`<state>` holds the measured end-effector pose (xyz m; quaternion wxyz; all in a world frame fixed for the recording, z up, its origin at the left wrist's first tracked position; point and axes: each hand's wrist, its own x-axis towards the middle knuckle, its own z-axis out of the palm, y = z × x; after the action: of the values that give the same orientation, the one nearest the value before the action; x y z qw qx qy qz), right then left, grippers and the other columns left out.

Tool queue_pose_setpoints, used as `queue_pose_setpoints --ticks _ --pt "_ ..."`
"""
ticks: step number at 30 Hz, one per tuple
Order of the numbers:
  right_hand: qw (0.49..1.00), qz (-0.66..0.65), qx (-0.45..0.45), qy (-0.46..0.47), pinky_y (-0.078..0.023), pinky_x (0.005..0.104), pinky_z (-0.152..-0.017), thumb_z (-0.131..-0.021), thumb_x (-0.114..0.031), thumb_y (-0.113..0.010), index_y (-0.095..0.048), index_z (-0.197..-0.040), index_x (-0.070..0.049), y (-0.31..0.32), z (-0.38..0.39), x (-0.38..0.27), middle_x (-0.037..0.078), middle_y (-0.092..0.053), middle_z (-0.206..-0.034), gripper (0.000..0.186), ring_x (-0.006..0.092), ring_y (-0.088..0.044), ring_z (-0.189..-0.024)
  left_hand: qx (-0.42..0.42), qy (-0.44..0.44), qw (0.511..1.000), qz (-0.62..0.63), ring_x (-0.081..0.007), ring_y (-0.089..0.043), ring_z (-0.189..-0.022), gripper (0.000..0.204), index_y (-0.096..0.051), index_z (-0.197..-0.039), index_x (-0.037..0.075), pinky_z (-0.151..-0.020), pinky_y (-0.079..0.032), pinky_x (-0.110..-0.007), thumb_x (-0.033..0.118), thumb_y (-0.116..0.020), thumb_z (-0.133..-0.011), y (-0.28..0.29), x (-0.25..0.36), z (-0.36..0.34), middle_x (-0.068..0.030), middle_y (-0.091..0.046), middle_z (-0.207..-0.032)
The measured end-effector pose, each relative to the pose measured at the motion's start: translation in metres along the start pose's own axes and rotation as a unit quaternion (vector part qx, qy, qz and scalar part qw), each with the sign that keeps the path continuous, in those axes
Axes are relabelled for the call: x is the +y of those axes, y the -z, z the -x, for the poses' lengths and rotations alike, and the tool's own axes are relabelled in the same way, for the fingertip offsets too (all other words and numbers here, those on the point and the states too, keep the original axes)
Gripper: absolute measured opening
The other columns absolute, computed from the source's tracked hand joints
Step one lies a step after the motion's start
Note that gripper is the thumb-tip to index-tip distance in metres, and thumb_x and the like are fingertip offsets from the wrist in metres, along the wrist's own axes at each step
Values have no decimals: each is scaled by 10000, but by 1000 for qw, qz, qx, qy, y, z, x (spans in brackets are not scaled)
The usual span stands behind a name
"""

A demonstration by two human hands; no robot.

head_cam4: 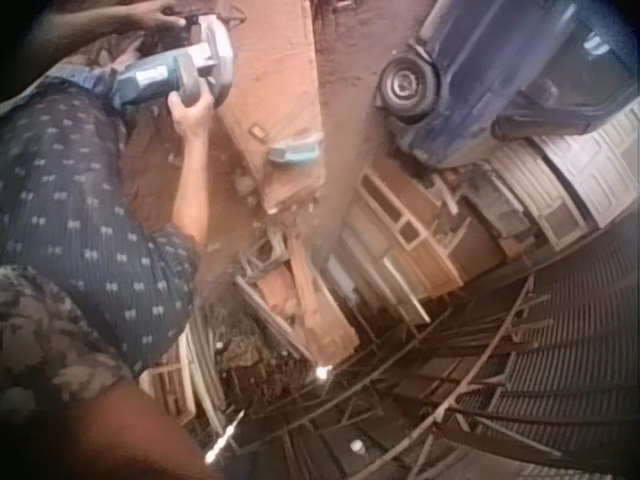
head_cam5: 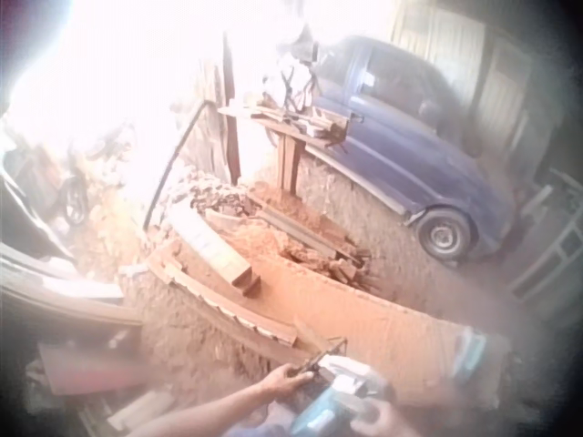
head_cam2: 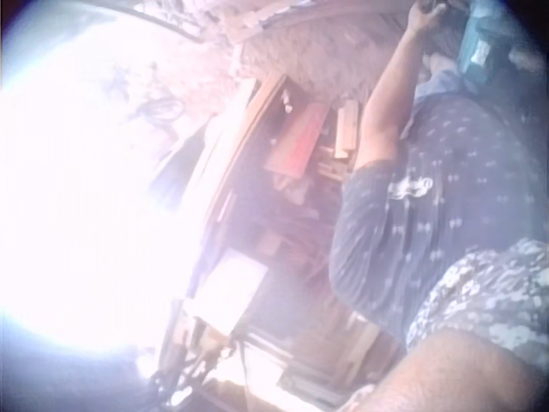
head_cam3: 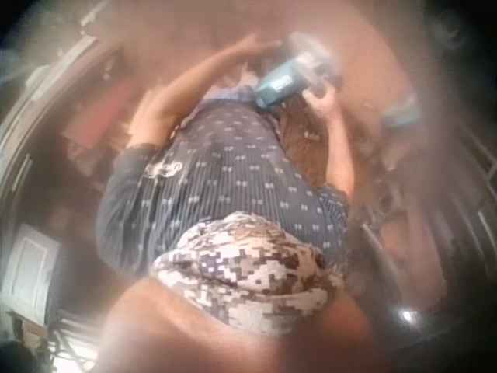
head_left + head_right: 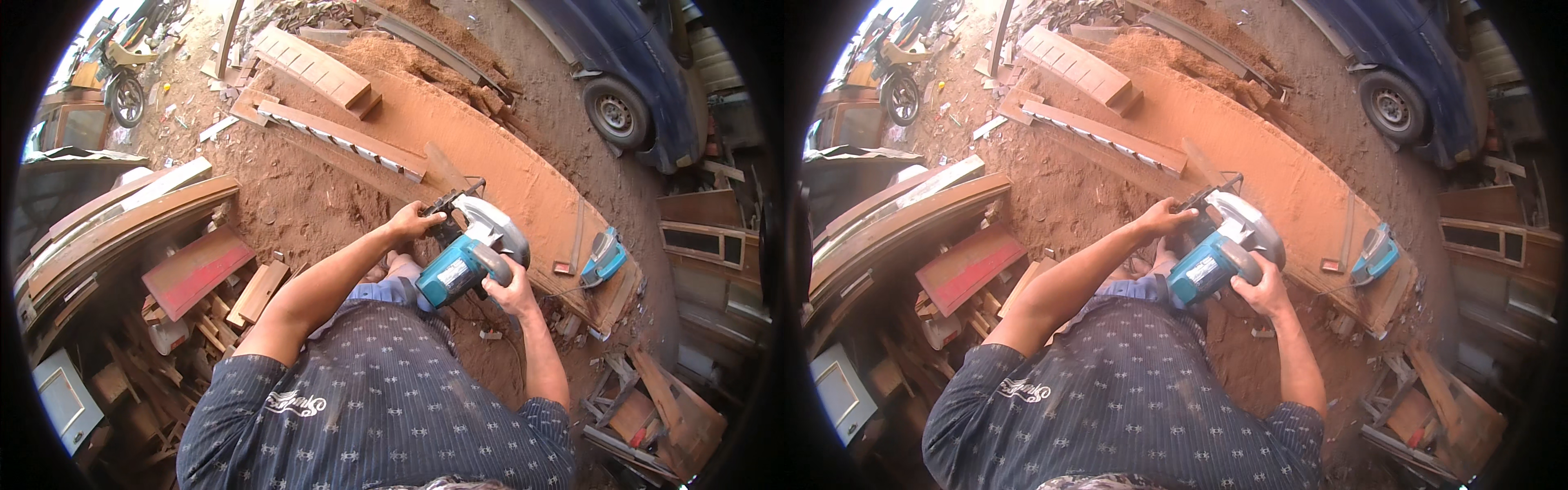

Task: The person uses a circular saw to cut a long plank of wood into smaller rectangular pieces. They repeatedly position the wood, make cuts, and stack the resulting pieces on the ground in a cluttered workshop.

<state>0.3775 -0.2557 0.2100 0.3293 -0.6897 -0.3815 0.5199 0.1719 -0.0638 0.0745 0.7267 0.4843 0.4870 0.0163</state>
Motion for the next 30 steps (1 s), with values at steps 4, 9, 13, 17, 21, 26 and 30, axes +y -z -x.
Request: queue_pose_setpoints --ticks 4,9,13,17,21,26,30 --pt "997 49 -14 64 -512 327 -740 -771 -129 -698 -641 -1037 23 9 -25 -2 91 -676 -860 311 140 -606 -788 29 2 1000 -1 -181 -682 -774 667 -570 -1223 -60 -627 -577 -307 397 -841 -820 -2 3 -28 -146 -699 -968" --pt "991 102 -23 89 -513 349 -692 -798 -150 -710 -633 -961 17 19 -53 19 122 -669 -774 246 163 -619 -720 65 18 998 21 -188 -694 -765 641 -591 -1187 -54 -624 -576 -314 375 -857 -792 -5 -7 -49 -153 -708 -946" --pt "989 97 -9 108 -533 349 -712 -820 -260 -779 -676 -997 5 17 -75 30 145 -703 -796 335 177 -671 -747 97 25 995 11 -191 -698 -755 592 -615 -1144 -44 -640 -569 -320 344 -855 -767 -2 -24 -65 -150 -710 -906" --pt "987 138 -24 83 -549 349 -749 -817 -359 -813 -719 -1014 -23 9 -107 42 158 -738 -859 401 217 -717 -802 147 23 988 51 -200 -697 -745 550 -622 -1123 -46 -653 -565 -333 306 -833 -756 10 -71 -93 -147 -714 -896" --pt "978 178 -21 107 -557 379 -770 -810 -389 -802 -732 -987 -42 2 -129 56 154 -743 -862 395 272 -729 -813 191 44 979 48 -210 -699 -727 496 -643 -1122 -32 -641 -560 -337 272 -802 -764 17 -66 -94 -137 -722 -905" --pt "964 226 -26 136 -537 332 -739 -818 -325 -815 -730 -1002 -39 -9 -144 59 97 -728 -835 351 167 -671 -757 172 38 980 93 -175 -685 -686 445 -657 -1101 -32 -614 -548 -324 258 -773 -785 32 -59 -83 -111 -714 -877" --pt "967 219 -42 126 -540 330 -746 -816 -324 -819 -728 -1010 -31 -18 -149 53 98 -731 -844 363 163 -675 -771 150 36 983 103 -169 -668 -645 420 -665 -1093 -27 -577 -529 -317 262 -756 -802 43 -57 -78 -102 -703 -853"
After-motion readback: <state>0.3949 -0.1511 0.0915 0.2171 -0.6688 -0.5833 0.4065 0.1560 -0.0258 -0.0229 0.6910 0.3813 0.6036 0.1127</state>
